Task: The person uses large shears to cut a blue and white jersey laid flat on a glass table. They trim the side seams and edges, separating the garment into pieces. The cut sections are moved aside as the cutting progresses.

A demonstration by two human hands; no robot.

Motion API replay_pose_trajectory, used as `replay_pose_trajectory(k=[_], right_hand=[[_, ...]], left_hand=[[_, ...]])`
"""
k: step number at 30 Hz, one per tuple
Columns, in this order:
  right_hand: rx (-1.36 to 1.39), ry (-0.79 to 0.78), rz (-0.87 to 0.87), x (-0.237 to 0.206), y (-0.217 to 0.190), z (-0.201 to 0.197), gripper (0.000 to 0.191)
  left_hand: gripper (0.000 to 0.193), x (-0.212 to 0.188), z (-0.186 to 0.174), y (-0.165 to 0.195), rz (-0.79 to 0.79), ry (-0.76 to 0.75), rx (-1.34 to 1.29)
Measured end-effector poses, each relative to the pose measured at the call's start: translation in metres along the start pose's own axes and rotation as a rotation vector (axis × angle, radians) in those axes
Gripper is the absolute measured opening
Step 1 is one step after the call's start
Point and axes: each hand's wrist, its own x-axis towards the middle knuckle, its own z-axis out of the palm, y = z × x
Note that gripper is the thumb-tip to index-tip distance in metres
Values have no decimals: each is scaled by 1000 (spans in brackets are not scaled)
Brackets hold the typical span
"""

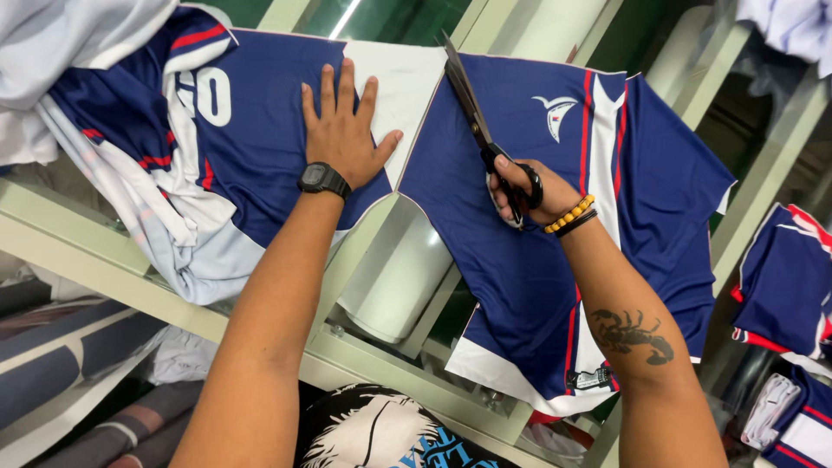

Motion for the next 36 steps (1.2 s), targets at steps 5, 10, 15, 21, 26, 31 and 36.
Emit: replay_pose_trajectory(k=[5, 10, 15, 21, 26, 31, 36], right_hand=[[-18, -22, -14, 5, 5, -18, 49], [4, -59, -27, 8, 8, -31, 50], [24, -98, -38, 13, 6, -39, 50], [-16, -99, -40, 18, 1, -46, 51], [-32, -109, -48, 18, 1, -51, 53], [-33, -130, -46, 21, 0, -60, 54], [-80, -135, -35, 26, -2, -69, 52]], left_hand=[[80, 2, 8, 3, 14, 16, 14], [80, 2, 18, 1, 4, 19, 24], [80, 3, 20, 0, -3, 8, 27], [80, 4, 24, -3, 0, 7, 40], [79, 3, 25, -4, 6, 21, 32], [79, 4, 22, -3, 17, 40, 36], [80, 5, 18, -1, 16, 38, 33]])
